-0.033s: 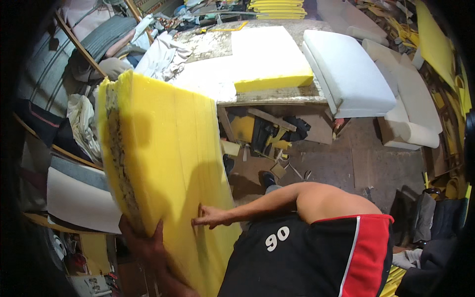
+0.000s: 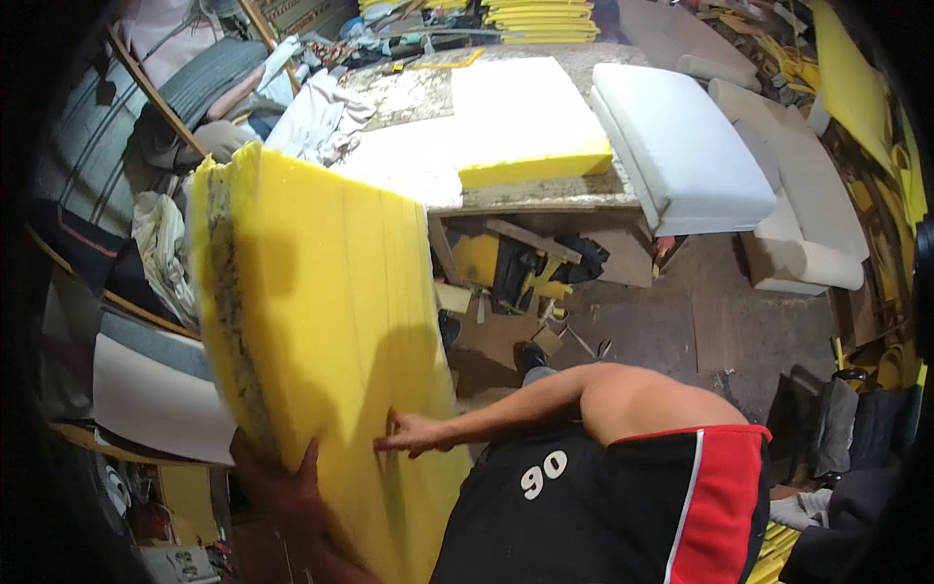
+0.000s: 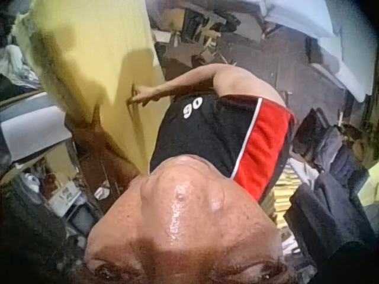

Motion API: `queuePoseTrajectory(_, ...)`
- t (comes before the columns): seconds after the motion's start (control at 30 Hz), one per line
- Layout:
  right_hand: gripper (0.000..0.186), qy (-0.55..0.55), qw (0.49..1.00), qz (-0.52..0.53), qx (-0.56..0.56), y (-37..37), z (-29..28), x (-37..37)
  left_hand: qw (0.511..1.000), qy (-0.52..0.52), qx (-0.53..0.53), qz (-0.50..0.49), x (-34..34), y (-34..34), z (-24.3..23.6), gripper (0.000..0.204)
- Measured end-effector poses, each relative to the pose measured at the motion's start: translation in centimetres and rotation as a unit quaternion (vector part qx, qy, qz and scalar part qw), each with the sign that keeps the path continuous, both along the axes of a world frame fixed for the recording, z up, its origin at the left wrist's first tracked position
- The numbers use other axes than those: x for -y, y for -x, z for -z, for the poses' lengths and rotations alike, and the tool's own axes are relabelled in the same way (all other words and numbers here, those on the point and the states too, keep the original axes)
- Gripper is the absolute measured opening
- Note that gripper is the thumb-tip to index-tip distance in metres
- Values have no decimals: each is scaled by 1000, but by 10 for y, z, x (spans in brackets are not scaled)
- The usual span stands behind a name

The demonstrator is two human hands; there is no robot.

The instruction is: The person handles yellow foam pieces and a black fabric cover in a cluttered workshop. They lift and position foam, then stretch and cut the black fabric with scissors to fit the foam.

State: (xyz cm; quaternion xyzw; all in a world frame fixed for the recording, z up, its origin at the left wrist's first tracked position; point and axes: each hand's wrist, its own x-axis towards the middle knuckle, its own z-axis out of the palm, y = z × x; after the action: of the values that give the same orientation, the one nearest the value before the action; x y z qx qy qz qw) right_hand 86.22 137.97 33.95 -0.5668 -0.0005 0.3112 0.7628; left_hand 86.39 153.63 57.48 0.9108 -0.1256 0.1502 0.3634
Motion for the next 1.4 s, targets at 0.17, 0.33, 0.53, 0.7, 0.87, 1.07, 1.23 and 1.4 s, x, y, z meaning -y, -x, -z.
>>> queuePoseTrajectory(0.17,84,-27,996,24,77,-14,-65,-7,996,54,61,46,21,22,-82,86)
queuePoseTrajectory(0.33,88,-32,948,179,261,-35,-146,14,972,-59,223,56,30,29,-164,81)
queuePoseTrajectory(0.53,83,-138,898,240,341,-85,-229,130,943,-111,309,-57,147,9,-228,73)
queuePoseTrajectory(0.7,81,-153,856,267,416,-115,-263,266,911,-127,389,-46,276,-14,-247,74)
queuePoseTrajectory(0.87,81,-183,898,183,356,-138,-260,393,862,-168,470,91,428,-18,-233,78)
queuePoseTrajectory(1.07,68,-181,863,306,359,-175,-218,557,853,-62,411,317,598,-55,-187,77)
queuePoseTrajectory(1.23,69,-215,857,358,303,-193,-163,632,884,-114,351,287,672,-79,-153,86)
queuePoseTrajectory(1.4,64,-238,839,421,249,-191,-103,684,819,-174,407,364,684,-96,-100,103)
